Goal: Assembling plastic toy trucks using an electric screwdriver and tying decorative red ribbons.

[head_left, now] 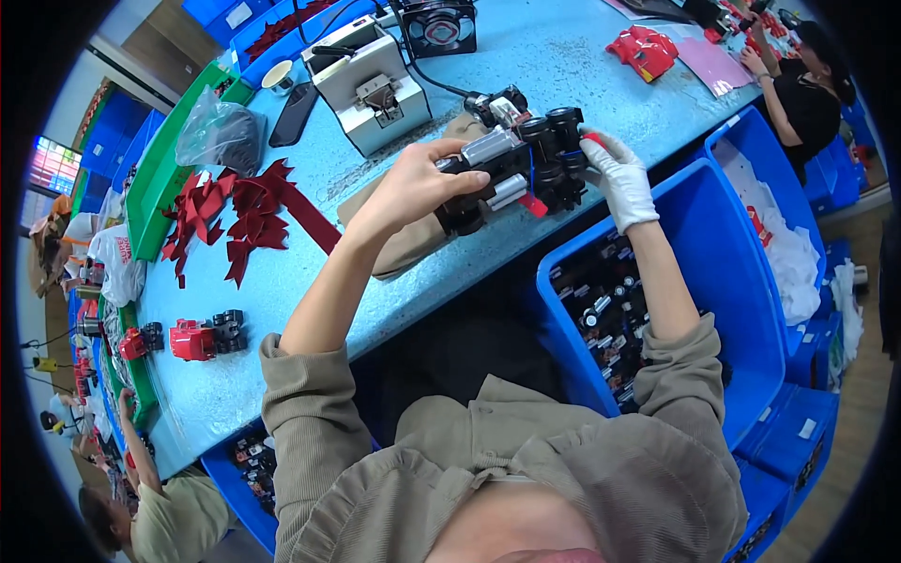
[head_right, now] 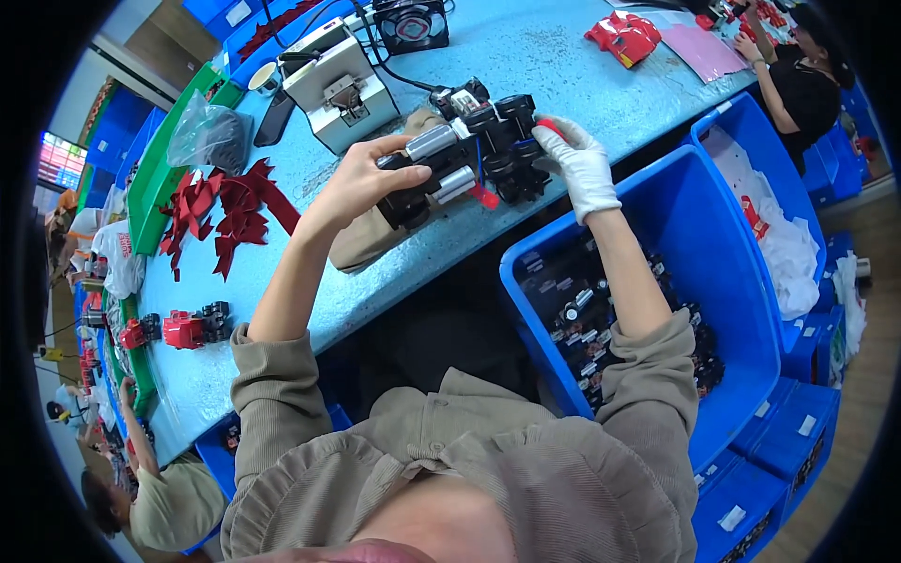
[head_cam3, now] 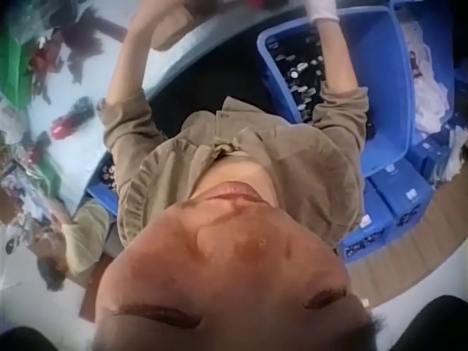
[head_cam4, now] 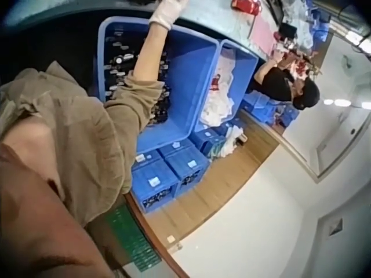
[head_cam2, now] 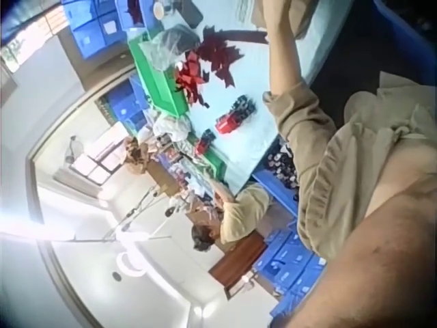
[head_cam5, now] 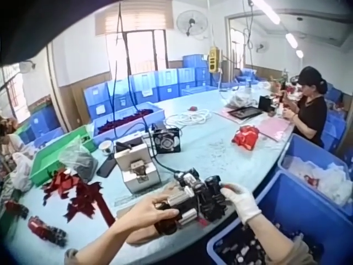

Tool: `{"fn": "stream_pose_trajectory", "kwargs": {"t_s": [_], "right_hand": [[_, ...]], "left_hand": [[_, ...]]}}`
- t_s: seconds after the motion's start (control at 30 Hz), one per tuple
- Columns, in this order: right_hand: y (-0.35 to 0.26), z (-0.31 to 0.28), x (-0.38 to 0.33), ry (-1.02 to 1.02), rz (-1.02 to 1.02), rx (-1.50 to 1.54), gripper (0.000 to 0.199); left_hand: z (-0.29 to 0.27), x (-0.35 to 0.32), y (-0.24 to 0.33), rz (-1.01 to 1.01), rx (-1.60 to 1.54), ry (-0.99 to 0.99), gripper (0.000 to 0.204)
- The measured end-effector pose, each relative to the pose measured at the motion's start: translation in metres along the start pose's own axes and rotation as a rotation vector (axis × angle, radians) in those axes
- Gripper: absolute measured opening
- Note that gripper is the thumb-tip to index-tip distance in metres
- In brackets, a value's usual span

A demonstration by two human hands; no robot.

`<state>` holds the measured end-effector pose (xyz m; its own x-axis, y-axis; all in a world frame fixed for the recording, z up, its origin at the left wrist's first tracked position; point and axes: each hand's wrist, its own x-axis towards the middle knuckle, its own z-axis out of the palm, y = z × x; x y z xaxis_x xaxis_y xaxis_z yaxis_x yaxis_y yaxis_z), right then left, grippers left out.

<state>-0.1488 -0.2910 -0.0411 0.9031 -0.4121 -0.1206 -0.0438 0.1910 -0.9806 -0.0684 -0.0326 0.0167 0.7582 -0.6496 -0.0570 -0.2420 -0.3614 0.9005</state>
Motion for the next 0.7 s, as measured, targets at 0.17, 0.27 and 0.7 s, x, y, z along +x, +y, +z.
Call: {"fn": "stream_pose_trajectory", "kwargs": {"t_s": [0.17, 0.27, 0.7], "right_hand": [[0.012, 0.000, -0.010, 0.120, -0.368, -0.302, 0.017], [0.002, 0.006, -0.028, 0.038, -1.135, -0.772, 0.017], [-0.012, -0.014, -0.035, 0.055, -0.242, -0.219, 0.031]], "left_hand": [[0.008, -0.007, -0.010, -0.017, -0.012, 0.074, 0.048], [0.017, -0.011, -0.010, 0.022, -0.019, 0.140, 0.046], [-0.001, -0.029, -0.034, -0.294, -0.773, -0.303, 0.048]]}}
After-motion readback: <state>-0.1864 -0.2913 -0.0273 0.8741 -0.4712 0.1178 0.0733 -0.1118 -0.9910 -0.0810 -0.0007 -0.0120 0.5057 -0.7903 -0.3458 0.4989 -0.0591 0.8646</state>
